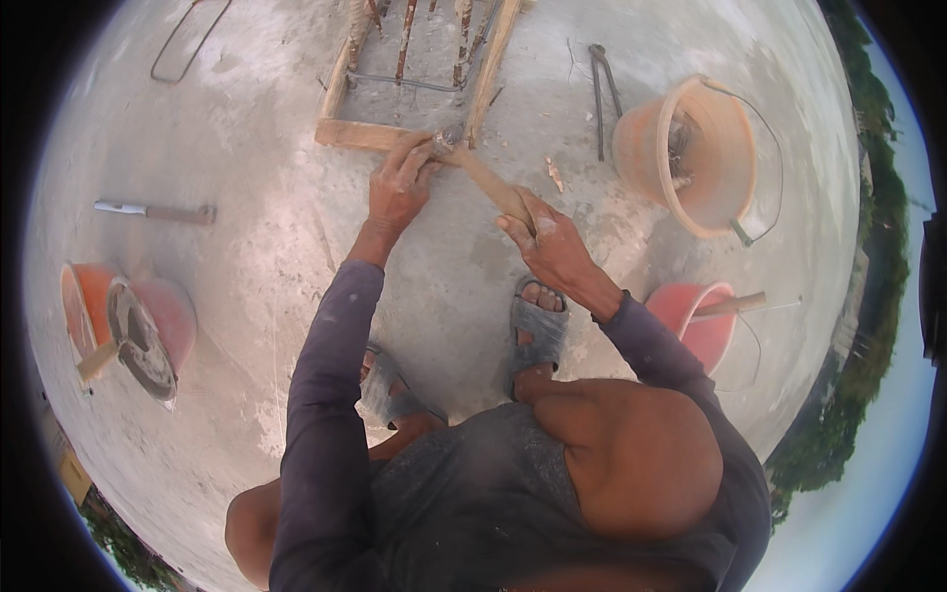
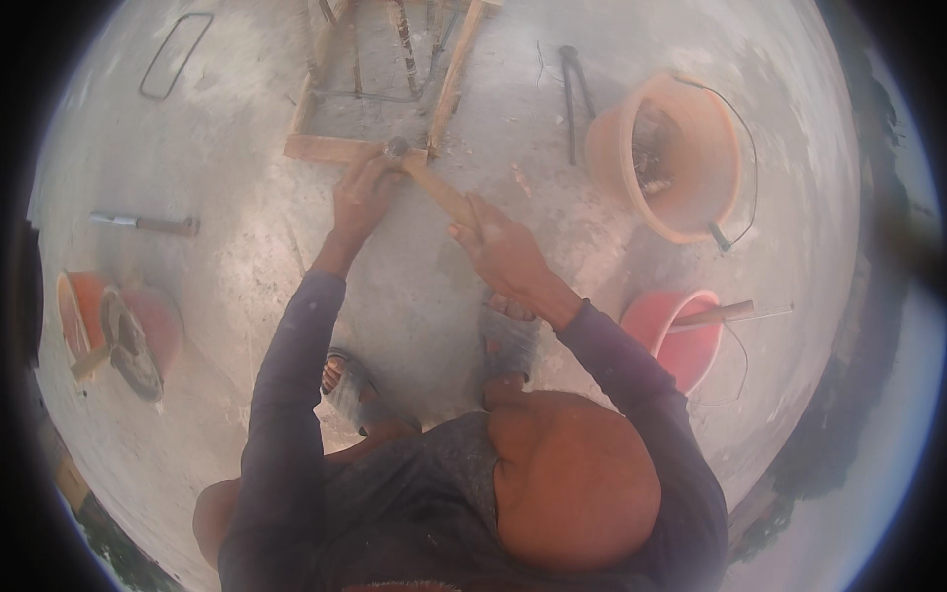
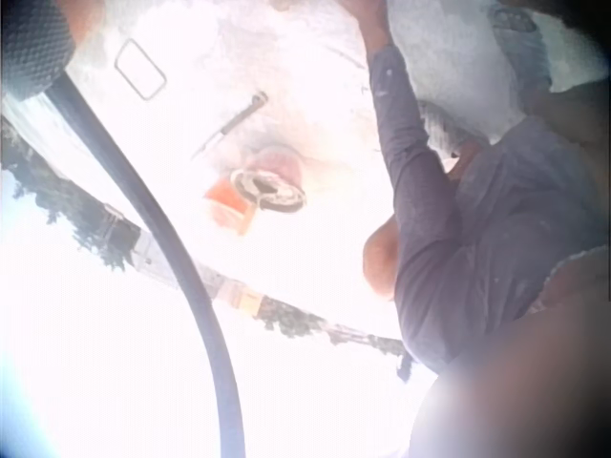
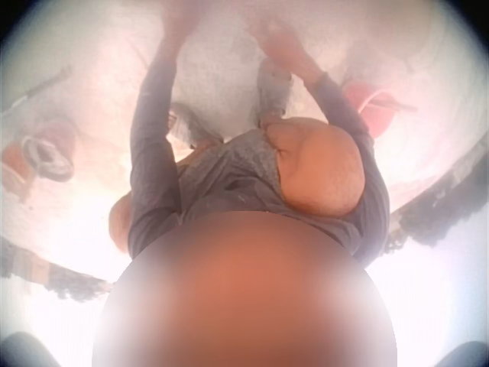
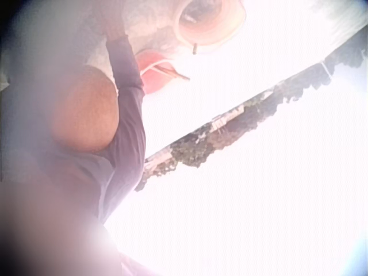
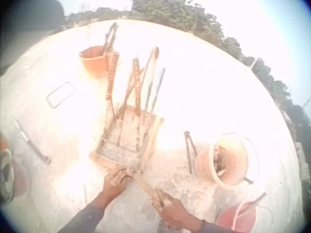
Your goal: The person measures a wooden formwork frame around vertical rebar, then hammers nails into the frame to secure it. They retrieve additional nails from a bucket and continue fastening the frame. The person also walks across the rooftop and picks up a saw and a piece of wood.
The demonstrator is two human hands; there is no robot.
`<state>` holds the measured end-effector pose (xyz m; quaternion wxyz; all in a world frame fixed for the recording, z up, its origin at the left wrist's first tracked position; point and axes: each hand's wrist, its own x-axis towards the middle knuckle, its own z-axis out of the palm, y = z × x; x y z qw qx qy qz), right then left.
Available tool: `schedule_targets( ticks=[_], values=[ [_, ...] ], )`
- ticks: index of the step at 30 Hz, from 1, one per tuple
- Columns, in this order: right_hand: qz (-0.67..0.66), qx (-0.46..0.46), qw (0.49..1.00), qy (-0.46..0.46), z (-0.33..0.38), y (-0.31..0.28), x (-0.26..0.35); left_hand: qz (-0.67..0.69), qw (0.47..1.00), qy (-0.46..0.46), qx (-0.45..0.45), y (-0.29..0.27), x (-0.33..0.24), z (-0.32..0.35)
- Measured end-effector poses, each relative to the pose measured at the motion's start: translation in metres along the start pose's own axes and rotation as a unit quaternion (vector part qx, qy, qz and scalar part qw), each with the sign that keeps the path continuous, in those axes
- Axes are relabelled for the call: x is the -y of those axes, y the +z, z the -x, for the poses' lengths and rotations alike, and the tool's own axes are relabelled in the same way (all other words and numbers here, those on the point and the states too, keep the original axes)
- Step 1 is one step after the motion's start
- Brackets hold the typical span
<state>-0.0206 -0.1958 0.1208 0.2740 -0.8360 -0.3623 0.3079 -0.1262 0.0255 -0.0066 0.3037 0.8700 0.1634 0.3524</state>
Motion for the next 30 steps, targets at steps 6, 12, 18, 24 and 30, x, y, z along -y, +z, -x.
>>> schedule_targets(
  ticks=[6,12,18,24,30],
  values=[
    [-0.040,-0.086,0.994,-0.054,0.006,0.007,-0.003,0.005,1.000,0.001,0.013,0.000,0.002,-0.001],
    [0.005,-0.064,0.995,-0.070,0.003,0.012,-0.006,-0.002,1.000,-0.003,0.016,0.002,0.004,0.002],
    [0.003,-0.027,0.999,-0.017,0.009,0.013,-0.004,-0.009,1.000,-0.018,0.020,0.004,0.003,0.002],
    [-0.023,-0.100,0.991,-0.088,0.006,0.014,-0.007,-0.025,0.999,-0.009,0.025,0.002,0.000,-0.001],
    [0.037,-0.035,0.997,-0.051,0.007,0.018,-0.016,-0.020,1.000,-0.001,0.019,0.004,0.003,-0.002]
  ],
)
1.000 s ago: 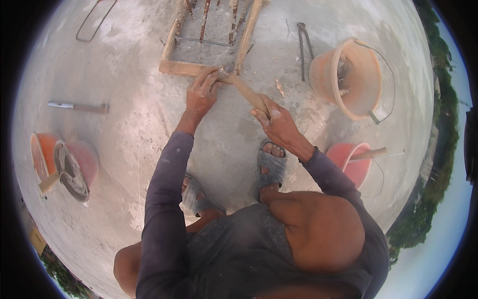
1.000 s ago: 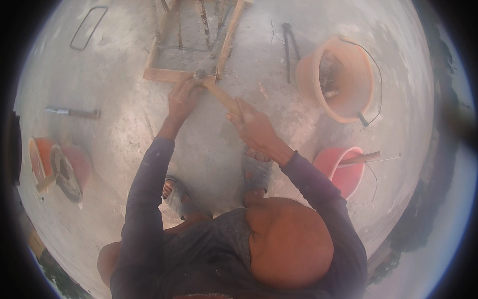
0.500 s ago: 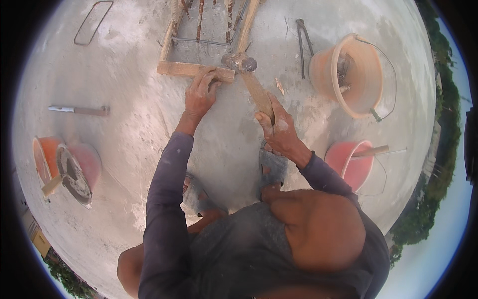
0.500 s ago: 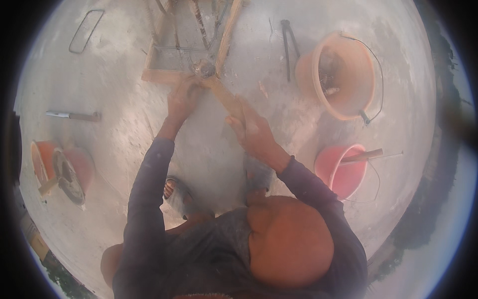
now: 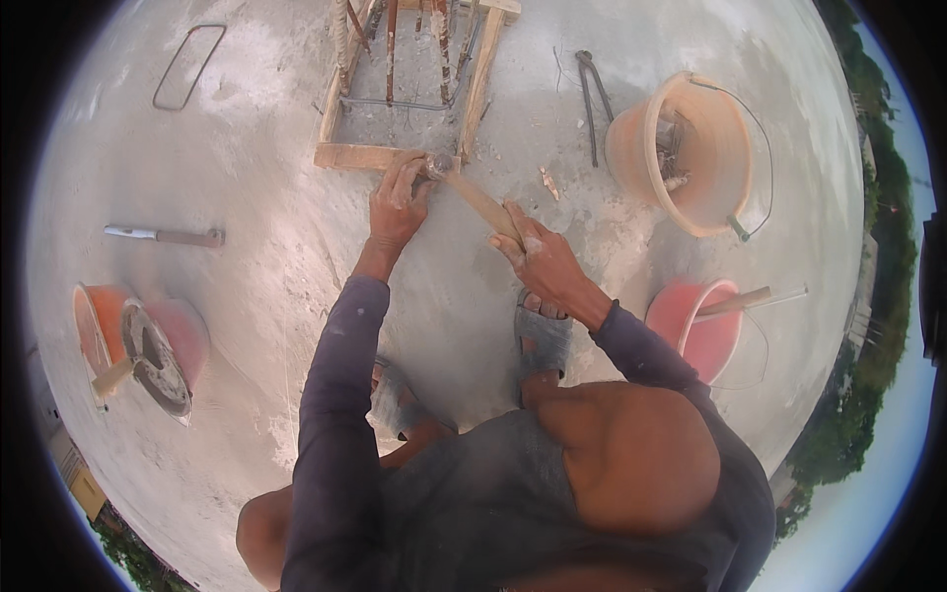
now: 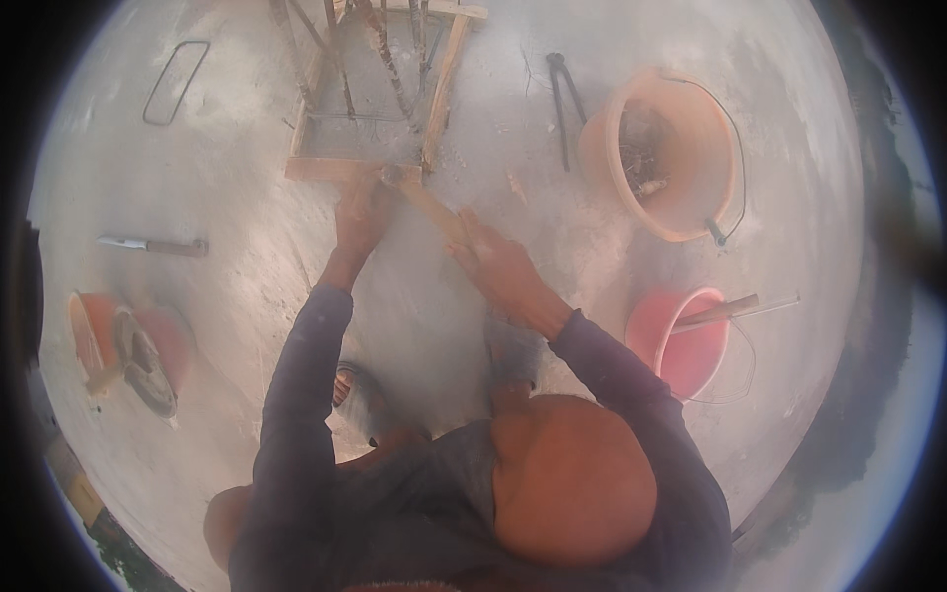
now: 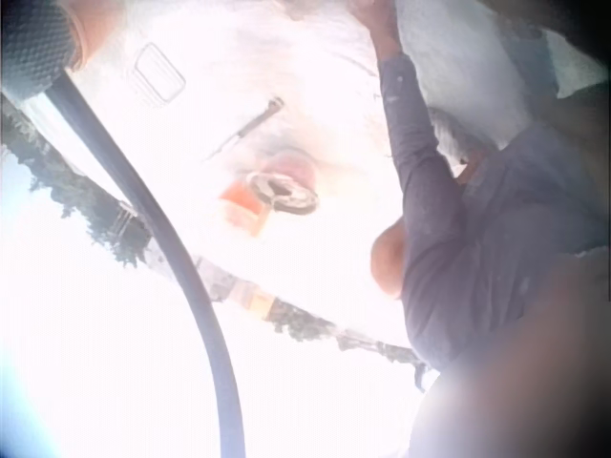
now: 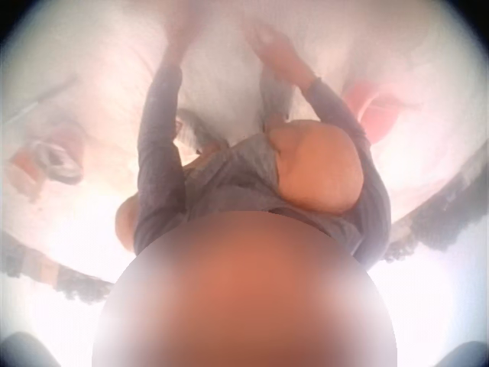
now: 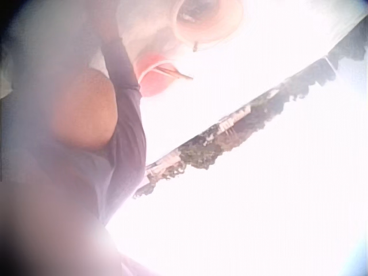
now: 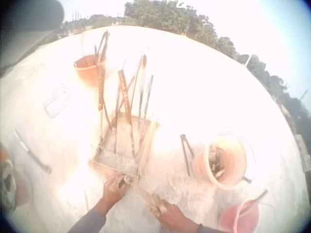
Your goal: The person measures a wooden formwork frame around vertical rebar, then hammers nails into the frame to secure it. They retrieve additional nails from a bucket and continue fastening the frame. The person also walks across the rooftop and picks up a saw and a piece of wood.
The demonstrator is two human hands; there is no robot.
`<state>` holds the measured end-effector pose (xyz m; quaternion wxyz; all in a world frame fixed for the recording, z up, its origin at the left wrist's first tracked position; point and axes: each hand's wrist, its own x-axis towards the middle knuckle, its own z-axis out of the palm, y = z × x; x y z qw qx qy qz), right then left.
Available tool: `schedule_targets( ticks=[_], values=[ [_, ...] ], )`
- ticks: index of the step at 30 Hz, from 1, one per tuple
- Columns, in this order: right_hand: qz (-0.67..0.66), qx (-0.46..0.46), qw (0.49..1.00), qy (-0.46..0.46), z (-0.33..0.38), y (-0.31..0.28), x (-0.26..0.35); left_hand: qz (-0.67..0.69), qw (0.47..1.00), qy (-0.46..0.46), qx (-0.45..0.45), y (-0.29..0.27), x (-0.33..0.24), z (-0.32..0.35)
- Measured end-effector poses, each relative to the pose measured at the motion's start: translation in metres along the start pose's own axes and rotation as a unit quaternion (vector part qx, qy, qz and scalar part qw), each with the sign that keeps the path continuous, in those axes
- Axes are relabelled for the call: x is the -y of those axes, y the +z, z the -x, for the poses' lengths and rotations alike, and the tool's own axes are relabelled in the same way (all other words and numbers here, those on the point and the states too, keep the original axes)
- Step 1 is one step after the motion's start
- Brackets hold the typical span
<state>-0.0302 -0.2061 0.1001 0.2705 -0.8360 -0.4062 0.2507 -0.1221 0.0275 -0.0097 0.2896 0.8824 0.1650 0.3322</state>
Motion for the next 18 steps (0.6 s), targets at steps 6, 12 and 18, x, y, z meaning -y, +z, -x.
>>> schedule_targets(
  ticks=[6,12,18],
  values=[
    [-0.038,-0.031,0.999,0.009,0.001,-0.013,-0.003,-0.042,0.995,-0.082,0.045,-0.013,-0.010,0.004],
    [-0.053,-0.090,0.994,-0.011,-0.005,-0.018,0.011,-0.058,0.990,-0.065,0.109,-0.017,-0.004,-0.008],
    [0.084,-0.114,0.988,-0.060,-0.020,-0.002,0.008,-0.022,0.990,-0.077,0.114,-0.013,0.009,-0.012]
  ],
)
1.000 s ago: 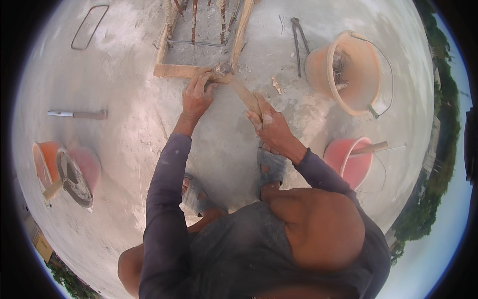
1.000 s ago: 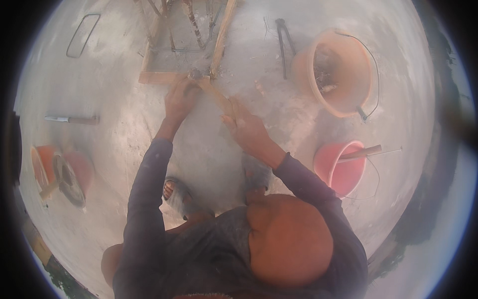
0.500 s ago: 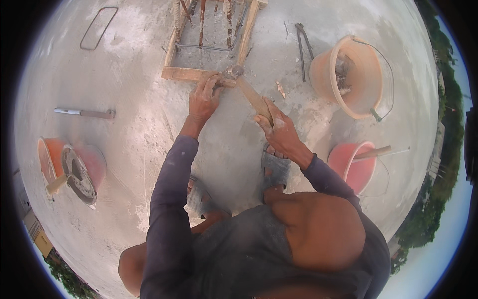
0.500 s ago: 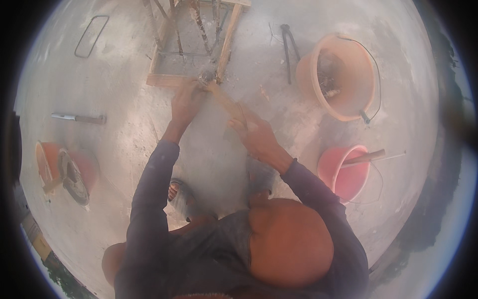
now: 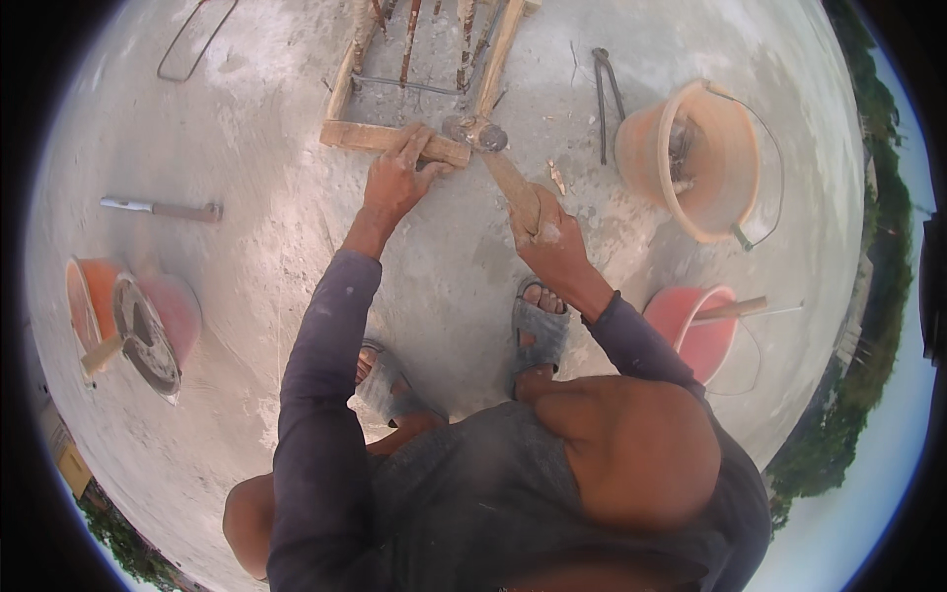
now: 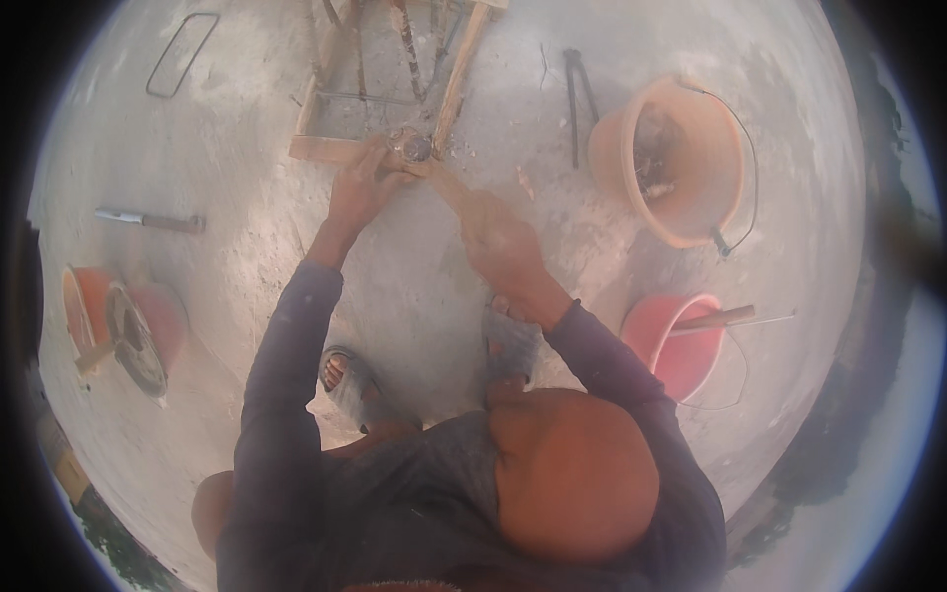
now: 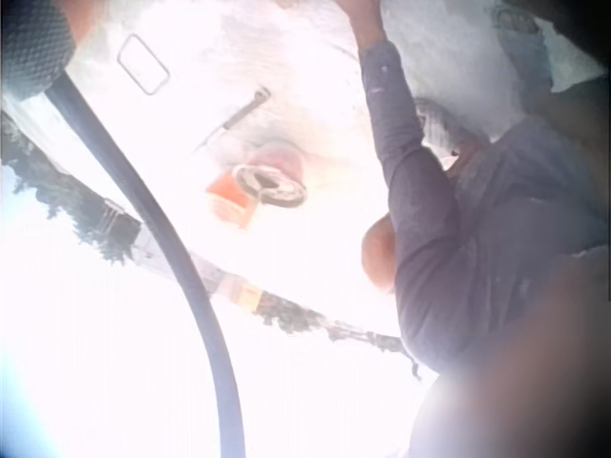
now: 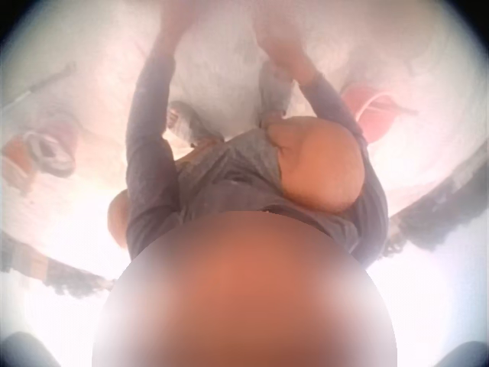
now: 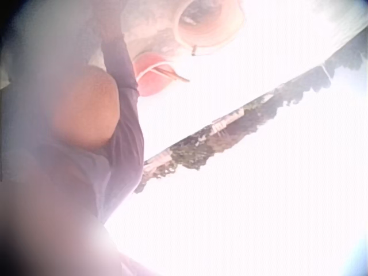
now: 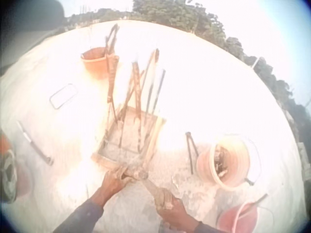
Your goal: The person measures a wooden formwork frame around vertical rebar, then hammers nails into the frame to secure it. They retrieve additional nails from a bucket and continue fastening the frame. The person also walks across the rooftop and picks up a saw and a piece of wood.
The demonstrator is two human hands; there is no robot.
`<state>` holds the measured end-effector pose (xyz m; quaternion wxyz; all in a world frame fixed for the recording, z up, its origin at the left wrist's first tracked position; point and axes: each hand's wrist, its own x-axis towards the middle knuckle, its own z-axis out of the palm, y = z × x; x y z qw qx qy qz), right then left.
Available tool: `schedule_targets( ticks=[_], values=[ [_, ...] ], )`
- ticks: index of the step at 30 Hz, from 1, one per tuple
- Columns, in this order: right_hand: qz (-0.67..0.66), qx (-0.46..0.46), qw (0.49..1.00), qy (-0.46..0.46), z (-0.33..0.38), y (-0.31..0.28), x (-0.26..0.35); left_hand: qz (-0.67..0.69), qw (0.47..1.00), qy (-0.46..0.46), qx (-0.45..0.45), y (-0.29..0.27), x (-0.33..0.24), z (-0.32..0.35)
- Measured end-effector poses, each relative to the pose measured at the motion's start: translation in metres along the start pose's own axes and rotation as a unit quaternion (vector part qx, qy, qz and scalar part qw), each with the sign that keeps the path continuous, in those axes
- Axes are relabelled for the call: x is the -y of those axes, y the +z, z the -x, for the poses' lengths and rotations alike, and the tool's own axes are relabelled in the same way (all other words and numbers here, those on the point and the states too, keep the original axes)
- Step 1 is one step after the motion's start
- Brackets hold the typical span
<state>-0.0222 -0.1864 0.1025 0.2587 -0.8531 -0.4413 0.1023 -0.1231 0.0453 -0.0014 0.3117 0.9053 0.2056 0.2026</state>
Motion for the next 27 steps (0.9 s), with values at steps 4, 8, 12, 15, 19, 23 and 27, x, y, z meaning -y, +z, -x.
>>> schedule_targets(
  ticks=[4,8,12,15,19,23,27],
  values=[
    [0.015,0.040,0.999,-0.003,-0.004,0.004,-0.014,-0.006,1.000,0.008,-0.008,0.001,0.003,0.000],
    [-0.081,-0.049,0.995,-0.020,0.000,0.004,-0.018,0.009,0.999,-0.035,0.025,0.000,0.003,0.000],
    [0.030,0.071,0.997,-0.009,-0.004,0.006,-0.021,0.006,1.000,-0.013,0.020,0.000,0.003,-0.001],
    [-0.022,0.019,1.000,-0.003,-0.004,0.007,-0.022,0.002,0.999,-0.029,0.026,-0.002,0.001,0.000],
    [-0.027,0.082,0.996,0.028,-0.002,0.010,-0.023,0.005,0.998,-0.052,0.035,-0.001,0.002,-0.004],
    [0.008,0.088,0.996,-0.004,0.000,0.013,-0.026,-0.028,0.999,0.012,-0.007,0.001,0.006,-0.005],
    [0.012,0.139,0.989,0.041,0.005,0.017,-0.033,-0.019,0.999,-0.031,0.019,0.003,0.007,0.000]
  ],
)
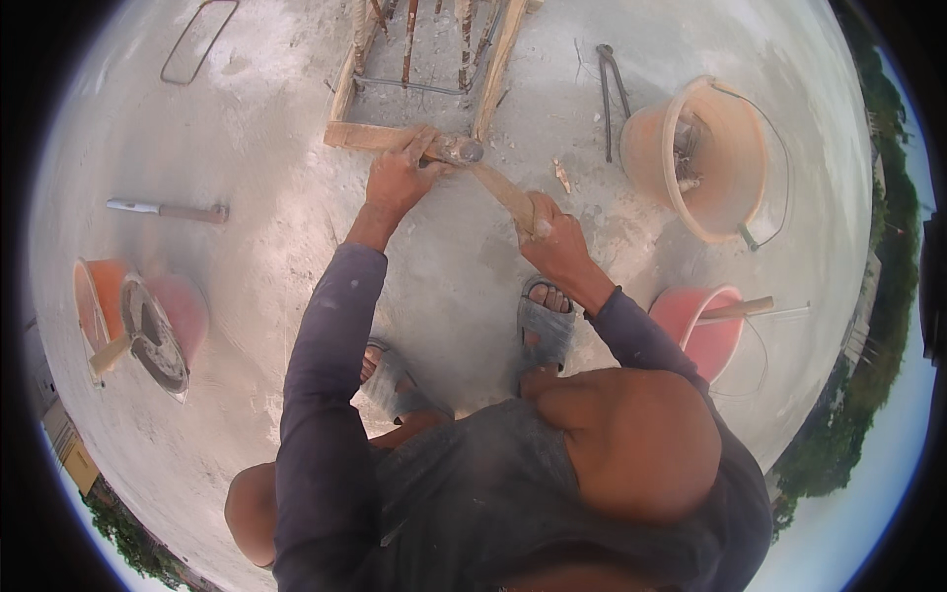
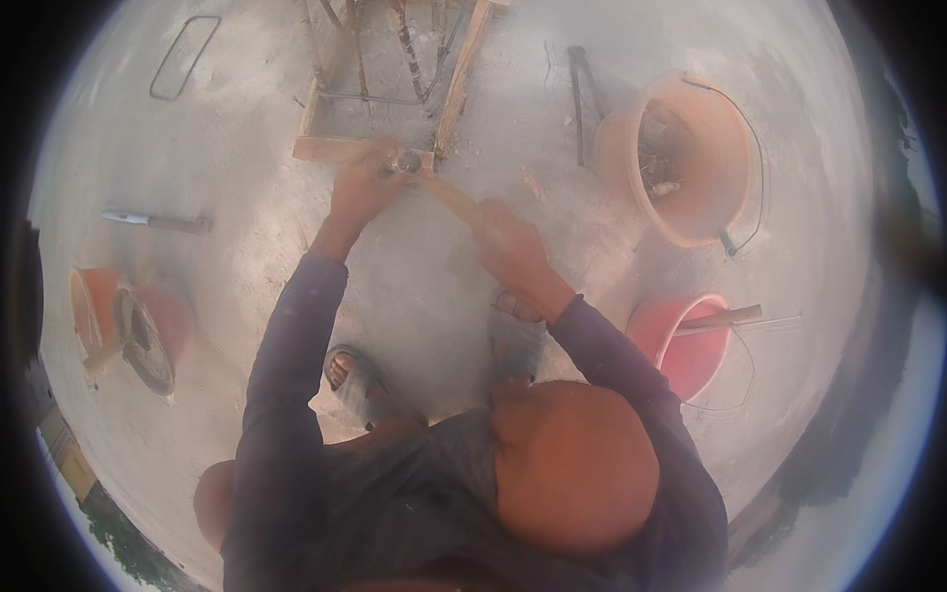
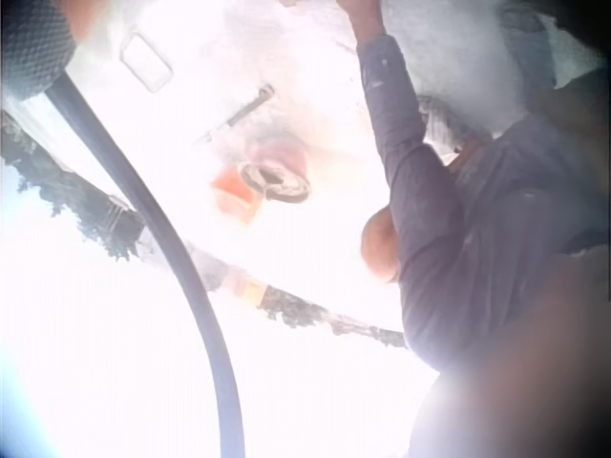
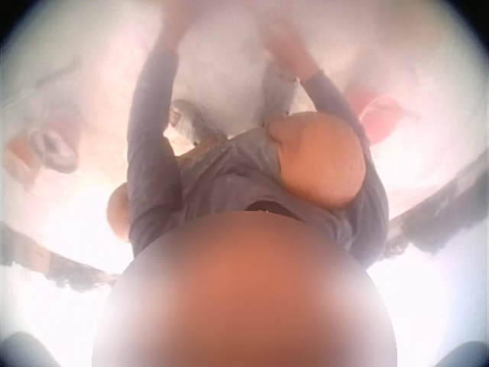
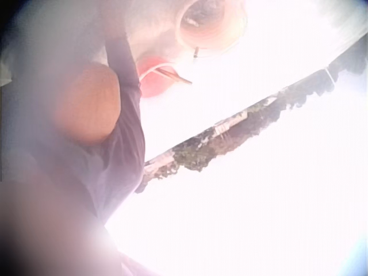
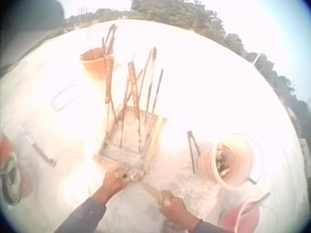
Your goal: The person measures a wooden formwork frame around vertical rebar, then hammers nails into the frame to secure it. They retrieve additional nails from a bucket and continue fastening the frame. The person also walks across the rooftop and picks up a saw and a piece of wood.
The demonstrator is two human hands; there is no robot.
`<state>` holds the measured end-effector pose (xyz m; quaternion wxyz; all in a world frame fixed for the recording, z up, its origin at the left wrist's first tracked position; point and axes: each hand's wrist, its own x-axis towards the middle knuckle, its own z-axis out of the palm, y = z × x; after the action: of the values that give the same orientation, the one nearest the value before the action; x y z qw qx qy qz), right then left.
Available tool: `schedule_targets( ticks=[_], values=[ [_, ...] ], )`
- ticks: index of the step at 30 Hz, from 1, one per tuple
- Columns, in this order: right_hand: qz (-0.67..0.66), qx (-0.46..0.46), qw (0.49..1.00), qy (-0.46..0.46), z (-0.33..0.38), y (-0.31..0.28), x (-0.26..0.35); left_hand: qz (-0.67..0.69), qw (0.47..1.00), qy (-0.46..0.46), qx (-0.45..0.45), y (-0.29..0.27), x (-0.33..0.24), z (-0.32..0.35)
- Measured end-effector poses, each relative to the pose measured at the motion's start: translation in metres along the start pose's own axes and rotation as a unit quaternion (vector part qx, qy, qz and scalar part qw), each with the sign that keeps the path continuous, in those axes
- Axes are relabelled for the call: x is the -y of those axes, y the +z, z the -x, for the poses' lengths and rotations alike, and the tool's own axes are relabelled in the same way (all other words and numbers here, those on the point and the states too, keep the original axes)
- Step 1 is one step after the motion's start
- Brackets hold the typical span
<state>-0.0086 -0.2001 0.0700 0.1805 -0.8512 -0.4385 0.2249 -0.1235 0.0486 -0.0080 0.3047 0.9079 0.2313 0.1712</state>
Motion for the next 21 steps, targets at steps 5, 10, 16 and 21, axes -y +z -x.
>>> schedule_targets(
  ticks=[5,10,16,21],
  values=[
    [-0.041,-0.006,0.999,-0.030,0.004,0.000,-0.007,0.001,0.999,0.049,-0.009,0.001,-0.003,-0.006],
    [-0.091,0.010,0.995,0.040,0.012,-0.015,-0.002,-0.057,0.990,0.128,-0.019,0.000,-0.010,-0.014],
    [-0.294,0.009,0.946,0.135,0.053,-0.026,-0.020,-0.073,0.990,0.122,0.020,-0.024,-0.029,-0.001],
    [-0.355,0.112,0.903,0.213,0.089,-0.021,-0.057,-0.095,0.989,0.105,-0.047,-0.069,-0.110,-0.030]
  ],
)
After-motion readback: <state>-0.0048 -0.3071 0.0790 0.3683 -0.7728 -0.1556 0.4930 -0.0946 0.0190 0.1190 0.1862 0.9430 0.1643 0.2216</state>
